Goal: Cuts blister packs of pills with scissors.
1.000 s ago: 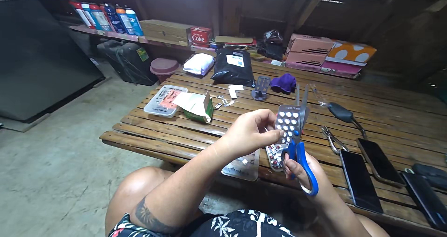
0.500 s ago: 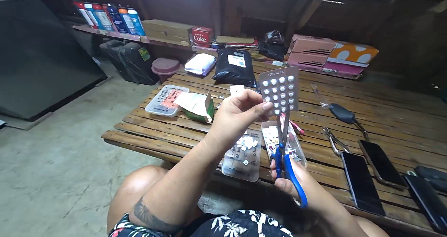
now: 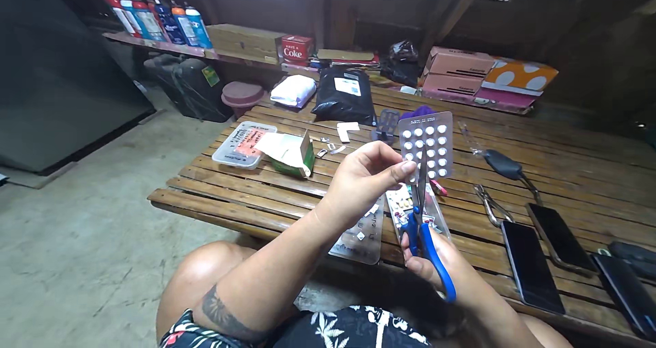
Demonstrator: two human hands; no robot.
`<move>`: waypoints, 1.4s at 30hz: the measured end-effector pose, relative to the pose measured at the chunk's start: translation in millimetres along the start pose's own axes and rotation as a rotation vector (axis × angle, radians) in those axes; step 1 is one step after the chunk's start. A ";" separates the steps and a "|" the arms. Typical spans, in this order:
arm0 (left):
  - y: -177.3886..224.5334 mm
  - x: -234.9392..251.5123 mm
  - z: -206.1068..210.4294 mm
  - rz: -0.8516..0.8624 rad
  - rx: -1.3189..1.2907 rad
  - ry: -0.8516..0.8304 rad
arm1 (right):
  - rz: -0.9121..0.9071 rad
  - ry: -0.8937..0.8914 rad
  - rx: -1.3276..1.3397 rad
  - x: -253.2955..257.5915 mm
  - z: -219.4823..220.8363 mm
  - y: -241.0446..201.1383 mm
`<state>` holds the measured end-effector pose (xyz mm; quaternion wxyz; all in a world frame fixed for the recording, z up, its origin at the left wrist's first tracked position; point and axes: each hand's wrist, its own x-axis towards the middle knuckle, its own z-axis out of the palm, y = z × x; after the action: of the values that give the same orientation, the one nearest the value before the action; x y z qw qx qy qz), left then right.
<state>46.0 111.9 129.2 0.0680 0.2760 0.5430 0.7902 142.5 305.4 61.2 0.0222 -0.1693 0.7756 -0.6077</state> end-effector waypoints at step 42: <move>0.7 0.6 -1.3 0.026 0.057 -0.015 | -0.015 0.062 -0.049 0.4 -1.5 1.4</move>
<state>45.0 110.7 129.7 0.0538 0.2911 0.5610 0.7731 141.5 307.0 60.3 -0.0106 -0.1570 0.7892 -0.5936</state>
